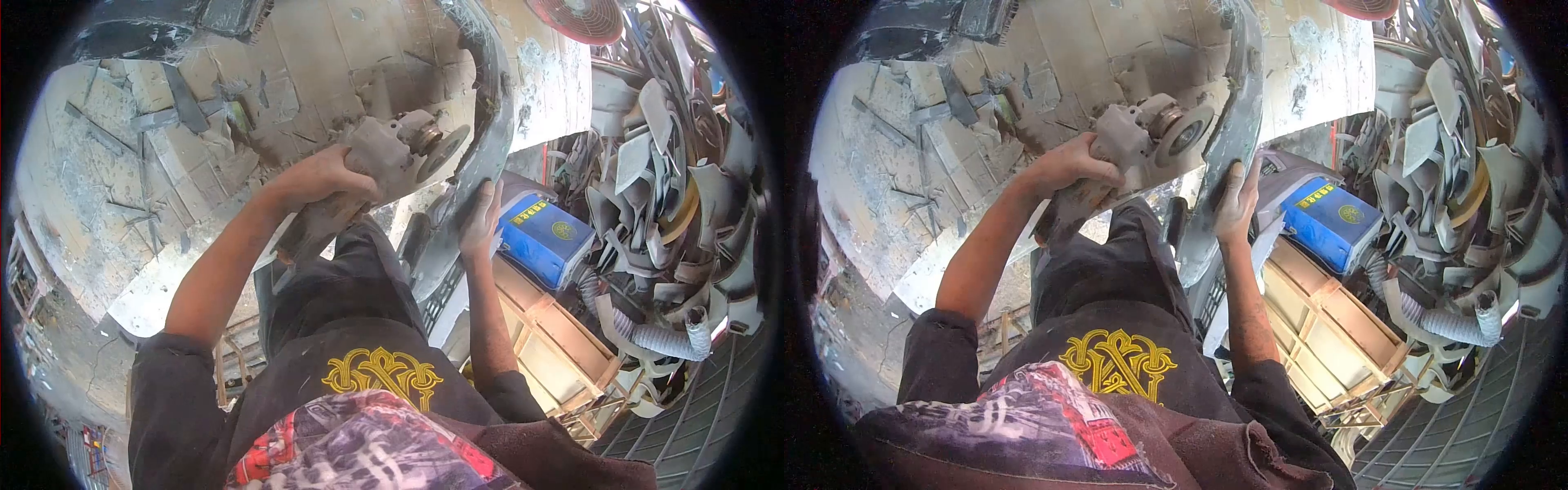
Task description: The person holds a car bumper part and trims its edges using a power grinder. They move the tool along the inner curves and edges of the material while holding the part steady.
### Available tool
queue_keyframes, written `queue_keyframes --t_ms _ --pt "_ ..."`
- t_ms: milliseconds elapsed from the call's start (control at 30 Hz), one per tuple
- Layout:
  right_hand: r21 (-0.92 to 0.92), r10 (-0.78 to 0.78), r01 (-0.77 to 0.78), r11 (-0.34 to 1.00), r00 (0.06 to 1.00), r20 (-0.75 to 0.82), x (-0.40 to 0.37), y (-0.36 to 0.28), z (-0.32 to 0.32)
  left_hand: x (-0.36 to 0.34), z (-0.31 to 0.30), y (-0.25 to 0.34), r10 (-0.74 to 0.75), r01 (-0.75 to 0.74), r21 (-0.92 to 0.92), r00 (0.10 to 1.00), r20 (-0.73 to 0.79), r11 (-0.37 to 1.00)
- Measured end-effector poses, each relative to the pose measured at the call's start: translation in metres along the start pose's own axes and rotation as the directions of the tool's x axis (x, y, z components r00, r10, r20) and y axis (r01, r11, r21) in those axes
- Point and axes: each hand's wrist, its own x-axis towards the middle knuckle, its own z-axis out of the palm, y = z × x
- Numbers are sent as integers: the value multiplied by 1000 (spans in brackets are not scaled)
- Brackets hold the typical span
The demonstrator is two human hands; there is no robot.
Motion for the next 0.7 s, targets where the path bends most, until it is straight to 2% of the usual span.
queue_keyframes --t_ms 100,300,367,400,467,600,700 --pt "-2 -27 27 1000 1000 -4 0 -1 0 13 -5 -11 -6 12 -84 997 73 996" --pt "-15 -72 72 997 997 -14 -1 -1 0 19 -3 -1 70 -65 -82 995 69 995" --pt "-163 93 -97 982 995 -37 -4 -2 0 19 -5 1 56 -51 -64 995 81 997" --pt "-164 91 -96 982 995 -36 -3 -1 0 19 -5 2 41 -37 -45 995 94 998" --pt "-11 -116 116 993 993 -28 0 1 1 18 -4 3 49 -47 -31 995 86 998" --pt "-20 -99 98 995 995 -27 0 -3 -1 5 0 17 40 -41 25 999 14 999" --pt "-24 -85 85 996 996 -21 -1 -2 0 18 -4 4 55 -53 -26 996 70 998"
